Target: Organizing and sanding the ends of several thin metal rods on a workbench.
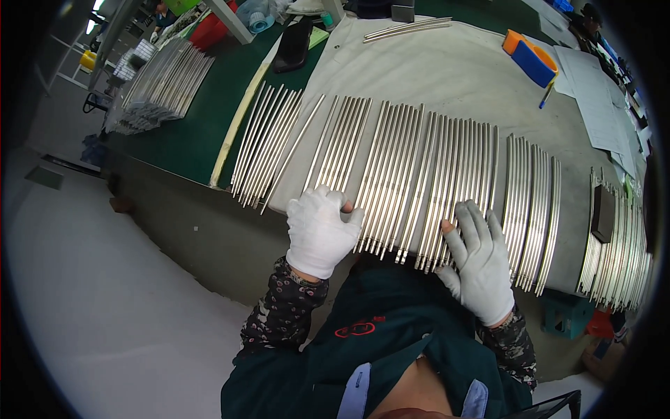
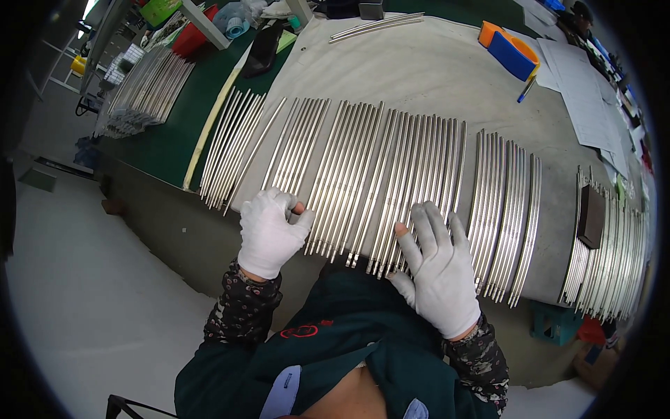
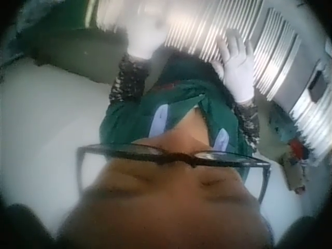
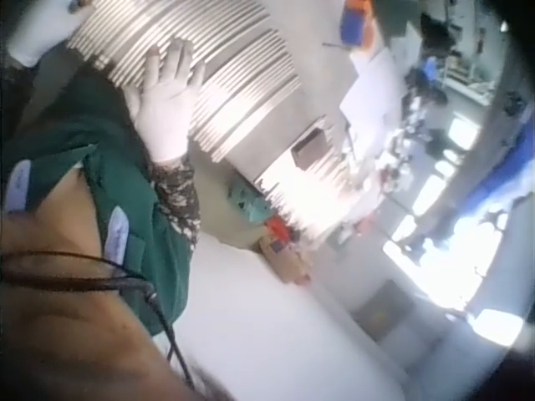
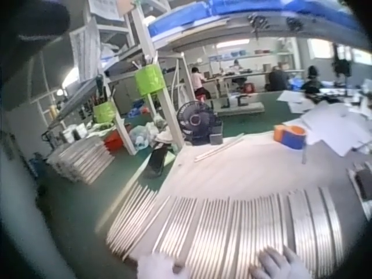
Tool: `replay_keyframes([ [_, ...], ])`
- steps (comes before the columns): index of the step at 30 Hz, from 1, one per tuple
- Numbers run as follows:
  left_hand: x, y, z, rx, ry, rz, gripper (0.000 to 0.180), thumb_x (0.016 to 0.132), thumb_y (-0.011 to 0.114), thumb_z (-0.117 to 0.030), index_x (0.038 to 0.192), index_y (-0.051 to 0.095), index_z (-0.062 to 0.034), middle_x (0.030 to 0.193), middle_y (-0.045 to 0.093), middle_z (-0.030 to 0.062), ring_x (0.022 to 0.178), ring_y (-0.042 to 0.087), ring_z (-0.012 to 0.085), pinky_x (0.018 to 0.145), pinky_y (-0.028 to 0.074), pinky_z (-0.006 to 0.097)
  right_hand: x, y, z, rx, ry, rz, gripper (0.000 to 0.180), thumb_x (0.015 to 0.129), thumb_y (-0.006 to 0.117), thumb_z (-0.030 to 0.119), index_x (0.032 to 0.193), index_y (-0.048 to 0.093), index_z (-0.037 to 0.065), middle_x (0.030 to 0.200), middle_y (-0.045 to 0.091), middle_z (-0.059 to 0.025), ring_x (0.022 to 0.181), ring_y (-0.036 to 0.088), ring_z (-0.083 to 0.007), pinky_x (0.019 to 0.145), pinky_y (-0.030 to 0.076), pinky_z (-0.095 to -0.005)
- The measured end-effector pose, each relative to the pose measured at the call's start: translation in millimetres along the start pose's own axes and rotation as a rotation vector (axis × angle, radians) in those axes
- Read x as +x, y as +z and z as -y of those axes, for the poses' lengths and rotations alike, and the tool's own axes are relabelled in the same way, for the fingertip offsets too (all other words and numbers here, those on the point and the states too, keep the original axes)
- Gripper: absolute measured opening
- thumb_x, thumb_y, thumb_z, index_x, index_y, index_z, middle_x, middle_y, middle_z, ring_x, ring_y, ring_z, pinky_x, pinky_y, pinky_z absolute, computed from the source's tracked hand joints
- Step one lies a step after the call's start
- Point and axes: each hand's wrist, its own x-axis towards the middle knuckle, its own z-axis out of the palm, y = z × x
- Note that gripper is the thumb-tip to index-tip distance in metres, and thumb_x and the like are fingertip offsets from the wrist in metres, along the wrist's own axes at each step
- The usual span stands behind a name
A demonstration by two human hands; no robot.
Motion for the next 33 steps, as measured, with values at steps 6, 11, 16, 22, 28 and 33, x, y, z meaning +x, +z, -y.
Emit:
replay_keyframes([
  [6, 3, 0, -5, -0.007, -0.042, 0.022, 0.015, 0.068, 0.071, -0.018, 0.064, 0.064, -0.0052, 0.072, 0.062, 0.0109, 0.071, 0.061, 0.0284, 0.065, 0.049, 0.042, 1, 0, -1, -0.001, -0.014, -0.010, 0.076, 0.071, 0.072, 0.034, 0.133, 0.040, 0.005, 0.138, 0.038, -0.0200, 0.131, 0.034, -0.0382, 0.107, 0.028, -0.0554],
  [11, 5, 1, -2, 0.033, 0.015, -0.021, 0.014, 0.067, 0.069, -0.017, 0.063, 0.064, -0.0052, 0.071, 0.062, 0.0117, 0.068, 0.061, 0.0299, 0.063, 0.049, 0.043, 2, -2, 0, -0.021, -0.006, 0.009, 0.075, 0.072, 0.071, 0.034, 0.134, 0.040, 0.005, 0.138, 0.037, -0.0201, 0.132, 0.034, -0.0384, 0.107, 0.027, -0.0552],
  [16, 8, -21, 14, -0.065, -0.071, -0.023, 0.012, 0.068, 0.066, -0.013, 0.064, 0.061, -0.0021, 0.068, 0.059, 0.0132, 0.061, 0.059, 0.0305, 0.059, 0.048, 0.042, 2, -2, 1, -0.024, -0.010, 0.016, 0.076, 0.071, 0.071, 0.034, 0.135, 0.039, 0.005, 0.139, 0.037, -0.0210, 0.133, 0.033, -0.0394, 0.108, 0.026, -0.0561],
  [22, 12, -14, 68, -0.027, -0.067, -0.258, 0.012, 0.071, 0.065, -0.011, 0.066, 0.061, -0.0008, 0.069, 0.060, 0.0141, 0.064, 0.059, 0.0305, 0.061, 0.048, 0.043, 4, -4, 4, -0.029, -0.002, 0.029, 0.078, 0.070, 0.072, 0.033, 0.134, 0.039, 0.004, 0.139, 0.038, -0.0220, 0.132, 0.033, -0.0403, 0.108, 0.025, -0.0566],
  [28, 1, 4, 96, -0.143, -0.167, -0.399, 0.013, 0.077, 0.065, -0.014, 0.077, 0.057, -0.0028, 0.075, 0.056, 0.0120, 0.073, 0.056, 0.0312, 0.067, 0.045, 0.044, 3, -5, 2, -0.025, 0.001, 0.044, 0.078, 0.071, 0.071, 0.034, 0.135, 0.038, 0.005, 0.140, 0.037, -0.0225, 0.132, 0.033, -0.0410, 0.108, 0.025, -0.0571],
  [33, 1, 7, 94, 0.141, -0.117, -0.321, 0.019, 0.073, 0.069, -0.021, 0.078, 0.059, -0.0057, 0.083, 0.056, 0.0093, 0.085, 0.054, 0.0286, 0.075, 0.042, 0.044, 4, -5, 1, -0.037, -0.008, 0.045, 0.080, 0.071, 0.070, 0.035, 0.138, 0.036, 0.007, 0.140, 0.037, -0.0233, 0.131, 0.034, -0.0417, 0.108, 0.025, -0.0577],
])
